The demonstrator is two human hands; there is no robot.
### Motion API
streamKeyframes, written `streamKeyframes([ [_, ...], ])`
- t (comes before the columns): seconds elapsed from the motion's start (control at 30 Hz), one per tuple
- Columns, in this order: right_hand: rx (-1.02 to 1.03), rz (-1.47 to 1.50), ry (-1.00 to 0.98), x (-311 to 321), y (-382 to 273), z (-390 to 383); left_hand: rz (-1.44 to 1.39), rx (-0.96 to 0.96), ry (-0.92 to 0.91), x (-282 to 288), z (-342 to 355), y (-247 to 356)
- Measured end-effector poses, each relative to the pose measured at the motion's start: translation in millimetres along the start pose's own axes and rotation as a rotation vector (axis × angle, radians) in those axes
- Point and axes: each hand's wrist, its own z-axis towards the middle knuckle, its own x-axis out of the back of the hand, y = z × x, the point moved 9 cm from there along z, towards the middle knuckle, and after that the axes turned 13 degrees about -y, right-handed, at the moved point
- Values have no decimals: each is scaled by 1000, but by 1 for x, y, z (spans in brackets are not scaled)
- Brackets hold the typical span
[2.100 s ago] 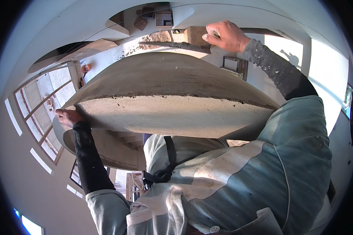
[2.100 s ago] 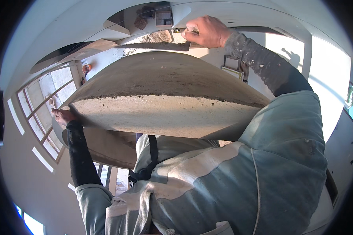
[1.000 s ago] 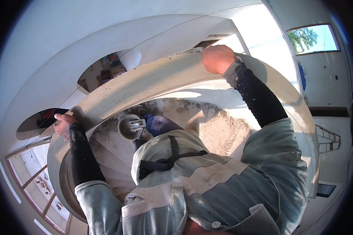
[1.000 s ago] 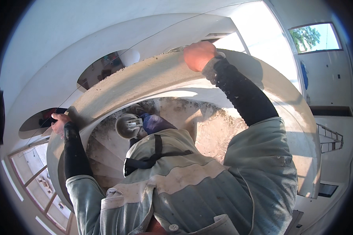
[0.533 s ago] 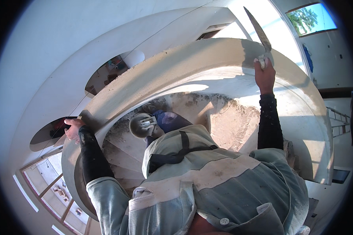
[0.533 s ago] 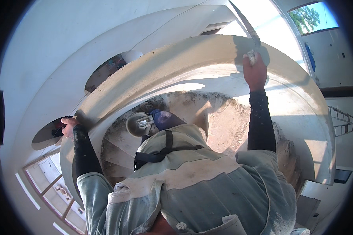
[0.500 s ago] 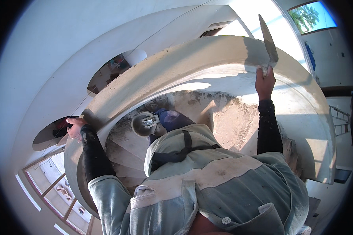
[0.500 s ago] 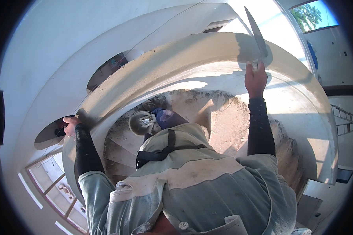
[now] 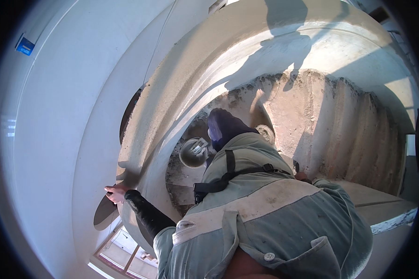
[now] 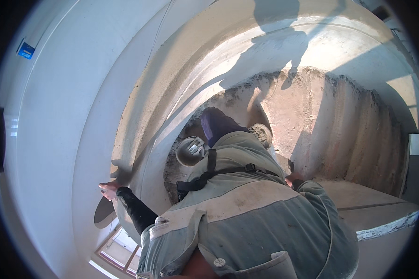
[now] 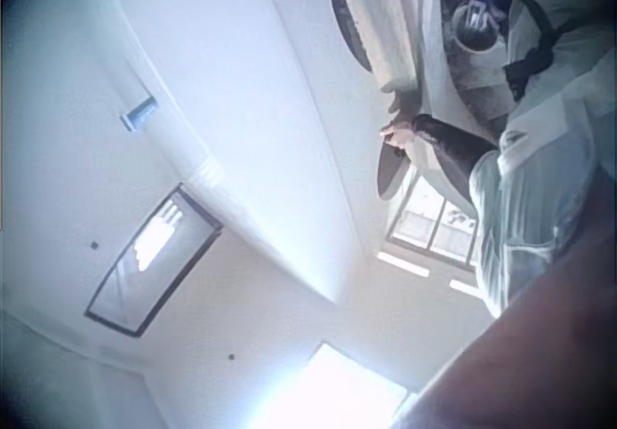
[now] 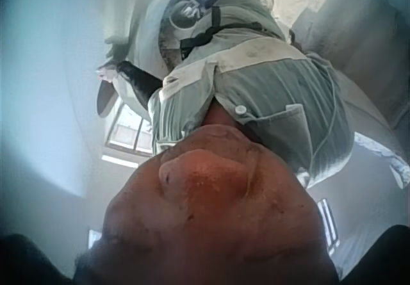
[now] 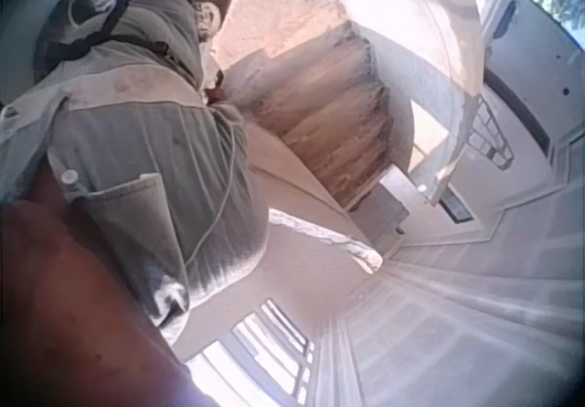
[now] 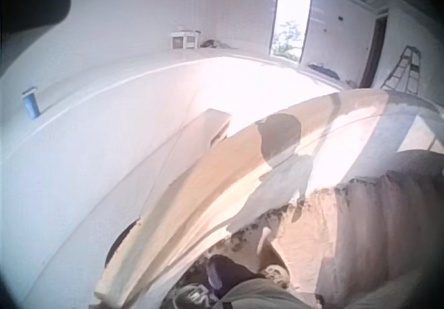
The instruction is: The person applies plaster to the curved edge of a concrete spiral staircase using a trowel and a brush. They smooth the material along the banister edge, periodically dipping the brush into a bucket of water to refine the surface.
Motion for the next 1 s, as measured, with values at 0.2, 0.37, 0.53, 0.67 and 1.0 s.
streamKeyframes([
  [0.2,108,474,391,107,-82,2,-267,-635,-535,-44,-186,140],
  [0.37,474,1120,971,260,-90,56,-356,-960,-816,-76,-334,224],
  [0.53,776,1770,1023,412,-156,14,-271,-1105,-774,-93,-365,315],
  [0.67,927,1742,1117,518,-144,-5,-199,-946,-648,-128,-358,339],
  [1.0,1109,1423,954,776,-167,-130,80,-675,-522,-134,-377,366],
])
